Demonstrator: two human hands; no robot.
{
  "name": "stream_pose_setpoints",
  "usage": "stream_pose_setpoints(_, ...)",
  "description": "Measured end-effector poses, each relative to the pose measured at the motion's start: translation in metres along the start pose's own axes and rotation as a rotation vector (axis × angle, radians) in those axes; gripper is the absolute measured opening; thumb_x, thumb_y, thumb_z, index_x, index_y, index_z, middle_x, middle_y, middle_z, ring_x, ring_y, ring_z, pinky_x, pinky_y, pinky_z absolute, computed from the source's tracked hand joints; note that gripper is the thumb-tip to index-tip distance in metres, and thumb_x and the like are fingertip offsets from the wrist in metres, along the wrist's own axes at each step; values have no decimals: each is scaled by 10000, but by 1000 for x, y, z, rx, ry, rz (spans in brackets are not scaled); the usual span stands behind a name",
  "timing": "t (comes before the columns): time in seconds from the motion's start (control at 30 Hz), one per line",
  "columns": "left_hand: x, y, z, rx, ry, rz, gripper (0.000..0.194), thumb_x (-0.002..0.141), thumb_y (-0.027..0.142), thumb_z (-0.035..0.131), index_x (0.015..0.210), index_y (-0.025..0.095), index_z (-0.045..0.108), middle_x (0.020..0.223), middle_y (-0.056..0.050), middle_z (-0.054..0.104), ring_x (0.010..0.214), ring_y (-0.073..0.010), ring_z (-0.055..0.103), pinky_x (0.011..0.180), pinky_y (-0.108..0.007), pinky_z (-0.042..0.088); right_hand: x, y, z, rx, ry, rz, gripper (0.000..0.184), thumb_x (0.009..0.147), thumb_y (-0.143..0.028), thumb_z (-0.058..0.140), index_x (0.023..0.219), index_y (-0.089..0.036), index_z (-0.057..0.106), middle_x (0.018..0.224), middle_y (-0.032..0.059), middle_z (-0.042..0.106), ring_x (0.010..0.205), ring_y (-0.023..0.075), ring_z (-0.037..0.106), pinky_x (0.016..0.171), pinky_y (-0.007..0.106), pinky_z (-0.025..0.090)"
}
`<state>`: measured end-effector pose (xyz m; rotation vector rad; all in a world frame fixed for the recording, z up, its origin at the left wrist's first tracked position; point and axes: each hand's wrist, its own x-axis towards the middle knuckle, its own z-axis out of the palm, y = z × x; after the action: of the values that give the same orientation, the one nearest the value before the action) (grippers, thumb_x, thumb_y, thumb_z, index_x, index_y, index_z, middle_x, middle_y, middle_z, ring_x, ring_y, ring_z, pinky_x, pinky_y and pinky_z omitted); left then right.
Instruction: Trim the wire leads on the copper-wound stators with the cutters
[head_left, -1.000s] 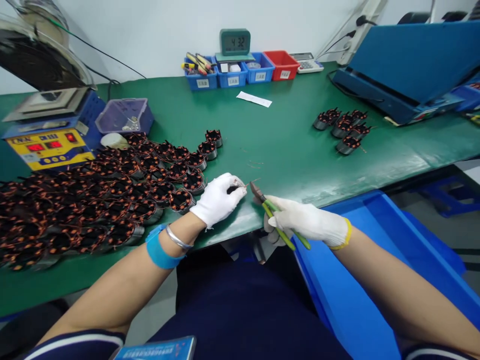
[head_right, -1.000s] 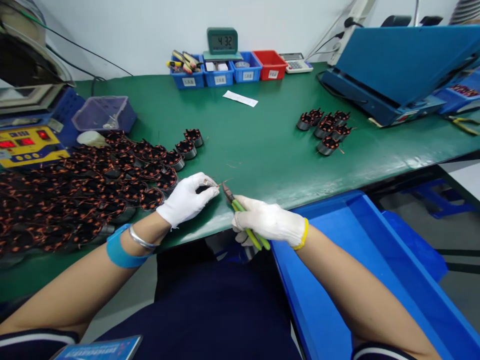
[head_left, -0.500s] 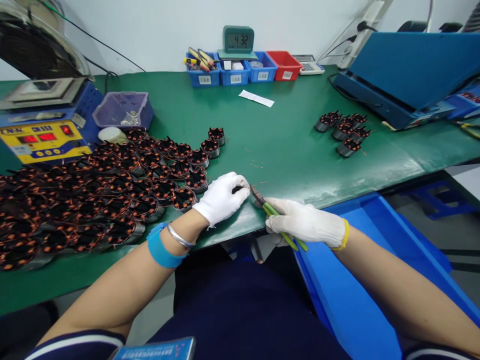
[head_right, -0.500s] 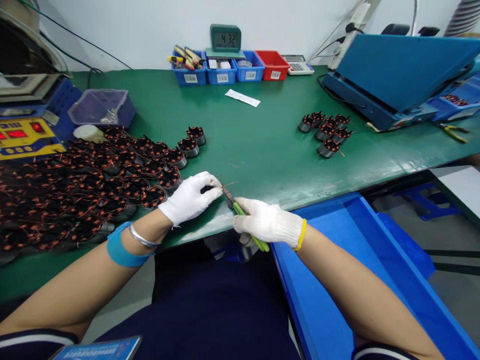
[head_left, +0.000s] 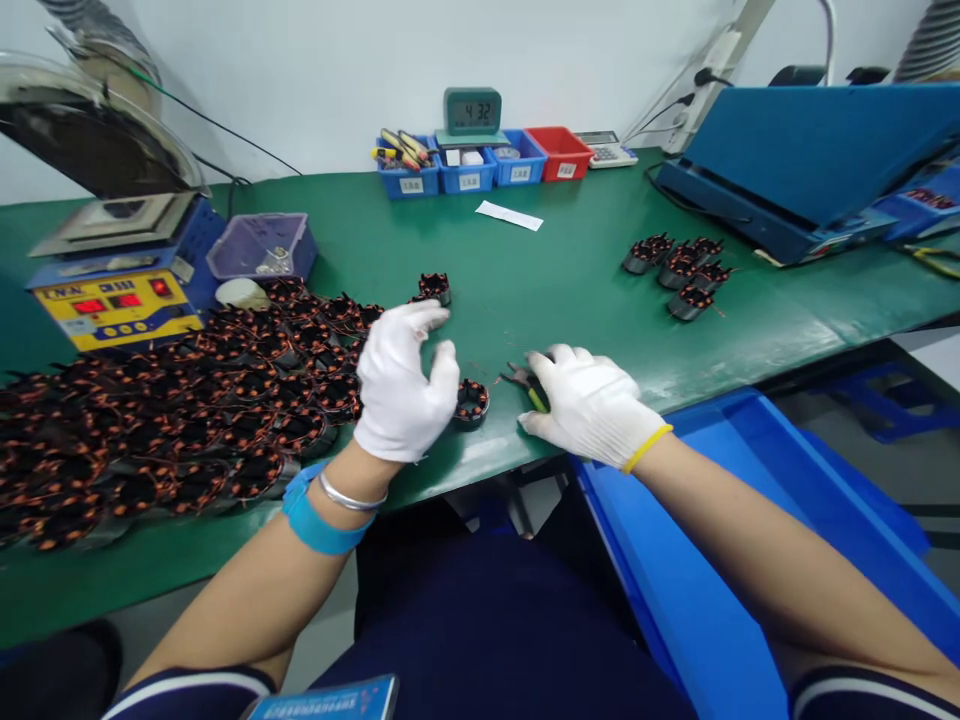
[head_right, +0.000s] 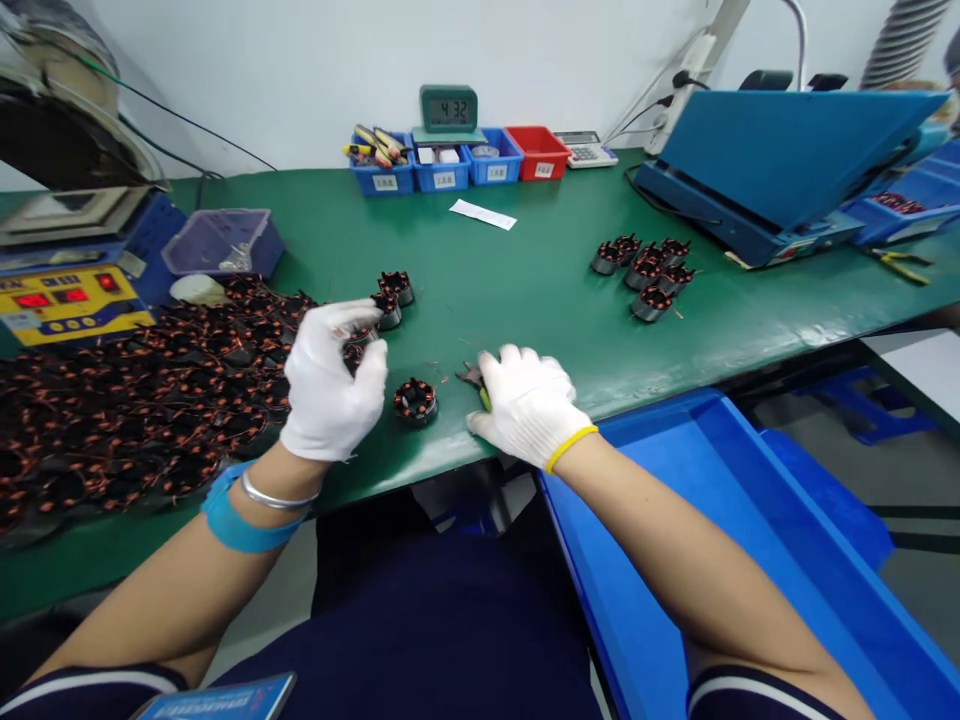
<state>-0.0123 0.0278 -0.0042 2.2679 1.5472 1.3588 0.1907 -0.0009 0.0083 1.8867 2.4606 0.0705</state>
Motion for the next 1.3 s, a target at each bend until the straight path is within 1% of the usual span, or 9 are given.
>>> stream_pose_setpoints(0.1, 13, -12, -11, 318, -101, -98, 213, 855, 310, 533, 980, 172, 637, 1317, -155, 569, 1254, -355, 502, 1052, -528, 394, 8, -24, 3, 139, 164, -172, 633, 732, -520, 694, 1237, -161, 565, 1309, 169, 548, 1125, 333, 541, 911, 416, 441)
stream_pose_setpoints(0.3, 18, -32, -21, 558, -247, -138, 322, 826, 482, 569, 706, 198, 663, 1302, -125, 602, 1318, -406, 424, 1093, -624, 284, 20, -43, 9, 154, 77, -225, 286, 861, -431, 575, 1003, -198, 663, 1050, 110, 642, 892, 268, 615, 738, 367, 467)
stream_pose_setpoints(0.53, 16, -37, -19, 608, -347, -78, 378, 653, 562, 729, 742, 197, 693, 1340, -158, 573, 1321, -437, 406, 1096, -644, 266, 50, 103, 7, 69, 73, 476, 468, 841, -564, 537, 1058, -178, 687, 1143, 190, 615, 937, 368, 639, 712, 450, 479)
stream_pose_setpoints(0.7, 15, -36, -18, 573, -353, -40, 276, 655, 476, 755, 679, 209, 690, 1333, -116, 586, 1339, -421, 397, 1109, -632, 256, 37, 165, 13, 22, 163, 601, 624, 892, -509, 451, 1214, 6, 596, 1262, 374, 502, 1147, 501, 530, 874, 578, 420)
stream_pose_setpoints(0.83, 14, -36, -16, 616, -380, -39, 248, 674, 467, 744, 672, 223, 699, 1343, -98, 584, 1350, -398, 398, 1111, -632, 265, 16, 112, 20, 24, 430, 502, 646, 809, -459, 614, 1299, -45, 537, 1399, 315, 451, 1265, 458, 459, 1024, 577, 362)
stream_pose_setpoints(0.93, 14, -37, -17, 640, -444, -2, 197, 734, 405, 698, 722, 210, 724, 1365, -119, 576, 1362, -390, 402, 1120, -630, 265, -10, 43, 30, 252, 426, -140, 503, 867, -468, 552, 1223, -115, 597, 1352, 201, 560, 1285, 331, 486, 1060, 470, 406)
stream_pose_setpoints(1.0, 13, -37, -16, 597, -484, 62, 165, 763, 340, 670, 763, 188, 736, 1383, -137, 567, 1376, -389, 396, 1136, -624, 254, -25, 9, 40, 296, 305, -344, 418, 875, -437, 563, 1150, -134, 644, 1340, 172, 587, 1302, 329, 474, 1092, 481, 380)
stream_pose_setpoints(1.2, -1, -13, -2, 227, -610, 406, 124, 767, 273, 667, 839, 189, 722, 1479, -108, 493, 1451, -362, 309, 1197, -572, 212, -32, 15, 63, 345, 291, -76, 502, 895, -451, 533, 1249, -100, 594, 1362, 186, 572, 1319, 336, 457, 1115, 502, 354)
stream_pose_setpoints(1.3, -6, -2, -3, 67, -703, 383, 154, 760, 196, 638, 901, 206, 699, 1504, -93, 461, 1453, -336, 318, 1183, -540, 277, -35, 29, 62, 379, 366, -8, 522, 890, -459, 512, 1286, -122, 555, 1414, 195, 517, 1359, 343, 418, 1111, 538, 351)
